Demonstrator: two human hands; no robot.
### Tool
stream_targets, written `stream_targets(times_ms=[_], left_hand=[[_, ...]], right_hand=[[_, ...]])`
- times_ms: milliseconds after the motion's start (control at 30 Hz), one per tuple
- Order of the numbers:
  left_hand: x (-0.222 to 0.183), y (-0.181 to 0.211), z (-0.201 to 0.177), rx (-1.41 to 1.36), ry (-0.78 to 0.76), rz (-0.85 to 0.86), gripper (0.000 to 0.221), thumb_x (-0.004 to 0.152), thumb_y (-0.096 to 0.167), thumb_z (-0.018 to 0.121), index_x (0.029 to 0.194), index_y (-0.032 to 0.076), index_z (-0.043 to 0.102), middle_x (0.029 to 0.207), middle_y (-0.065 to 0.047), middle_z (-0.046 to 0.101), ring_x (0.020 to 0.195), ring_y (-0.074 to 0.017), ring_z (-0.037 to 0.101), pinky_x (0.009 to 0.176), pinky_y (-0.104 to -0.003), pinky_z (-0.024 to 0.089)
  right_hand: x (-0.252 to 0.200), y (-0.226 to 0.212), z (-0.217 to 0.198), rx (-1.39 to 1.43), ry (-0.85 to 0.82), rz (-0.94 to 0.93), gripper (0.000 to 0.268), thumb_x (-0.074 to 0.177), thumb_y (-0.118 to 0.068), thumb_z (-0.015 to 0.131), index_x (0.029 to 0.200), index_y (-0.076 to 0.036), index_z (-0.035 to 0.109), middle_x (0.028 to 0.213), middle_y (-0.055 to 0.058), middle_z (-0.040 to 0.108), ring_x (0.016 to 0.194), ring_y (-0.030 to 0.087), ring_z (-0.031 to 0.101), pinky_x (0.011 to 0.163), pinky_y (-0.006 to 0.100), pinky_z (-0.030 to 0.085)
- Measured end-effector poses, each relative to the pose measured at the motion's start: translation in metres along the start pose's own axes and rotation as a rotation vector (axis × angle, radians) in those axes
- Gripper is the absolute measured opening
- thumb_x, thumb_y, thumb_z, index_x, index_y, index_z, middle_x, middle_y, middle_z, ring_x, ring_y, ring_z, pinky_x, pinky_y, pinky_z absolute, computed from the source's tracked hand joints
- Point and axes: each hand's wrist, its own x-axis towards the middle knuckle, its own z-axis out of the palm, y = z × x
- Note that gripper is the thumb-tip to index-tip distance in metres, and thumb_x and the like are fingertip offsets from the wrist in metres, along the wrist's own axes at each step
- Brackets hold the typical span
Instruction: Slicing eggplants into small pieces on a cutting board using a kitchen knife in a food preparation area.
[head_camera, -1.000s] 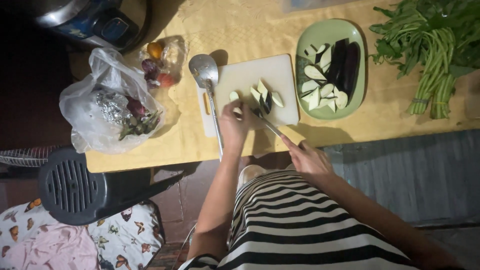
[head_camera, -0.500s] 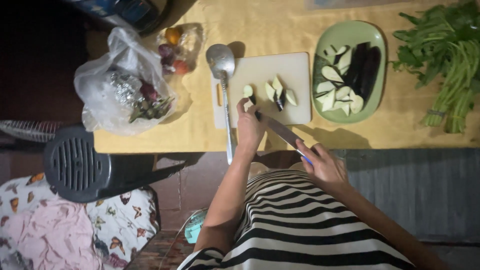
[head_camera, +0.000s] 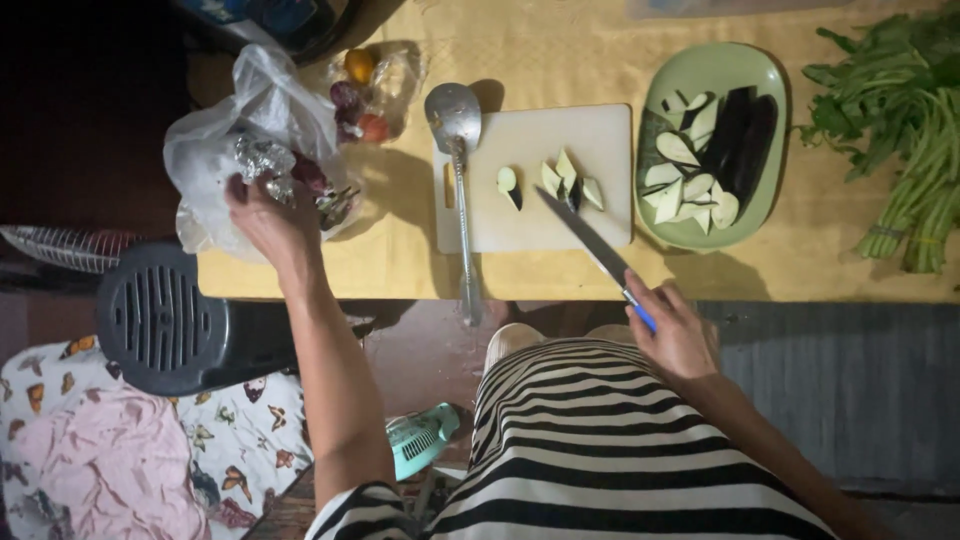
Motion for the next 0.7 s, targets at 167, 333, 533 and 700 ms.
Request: stream_targets(times_ms=[167, 333, 533, 700], left_hand=[[-0.088, 0.100, 0.000, -0.001, -0.185, 0.167, 0.055, 0.081, 0.030, 0.089, 0.129, 0.011, 0.073, 0.158, -0.021, 0.028, 0.145, -0.0409, 0.036, 0.122, -0.049, 0.035], [-0.097, 0.176, -0.029, -0.225, -0.314, -0.076, 0.053, 0.096, 0.006, 0.070, 0.143, -0.010, 0.055, 0.162, -0.037, 0.003, 0.146, -0.0548, 0.031, 0.124, -0.053, 0.035], [-0.102, 0.151, -0.015, -0.263, -0.295, -0.091, 0.052, 0.092, -0.003, 0.069, 0.142, -0.007, 0.056, 0.156, -0.029, 0.020, 0.135, -0.0504, 0.050, 0.111, -0.049, 0.054], [-0.095, 0.092, 0.042, -0.310, -0.271, -0.044, 0.043, 0.085, -0.005, 0.072, 0.128, -0.001, 0.067, 0.123, -0.020, 0.057, 0.101, -0.0392, 0.072, 0.081, -0.040, 0.067]], right_hand=[[0.001, 0.008, -0.013, 0.045, 0.274, 0.060, 0.051, 0.095, -0.040, 0.066, 0.146, -0.043, 0.059, 0.103, -0.003, 0.063, 0.090, 0.026, 0.071, 0.071, 0.046, 0.061], [-0.009, -0.005, -0.046, 0.114, 0.272, 0.171, 0.053, 0.095, -0.038, 0.065, 0.147, -0.041, 0.058, 0.102, 0.000, 0.063, 0.089, 0.031, 0.070, 0.073, 0.050, 0.060], [-0.019, -0.010, -0.063, 0.236, 0.213, 0.261, 0.053, 0.095, -0.032, 0.067, 0.148, -0.033, 0.060, 0.104, 0.009, 0.066, 0.095, 0.040, 0.069, 0.079, 0.053, 0.057], [-0.017, 0.004, -0.047, 0.232, 0.260, 0.212, 0.056, 0.094, -0.030, 0.070, 0.150, -0.032, 0.061, 0.103, 0.010, 0.066, 0.096, 0.038, 0.070, 0.079, 0.052, 0.057]])
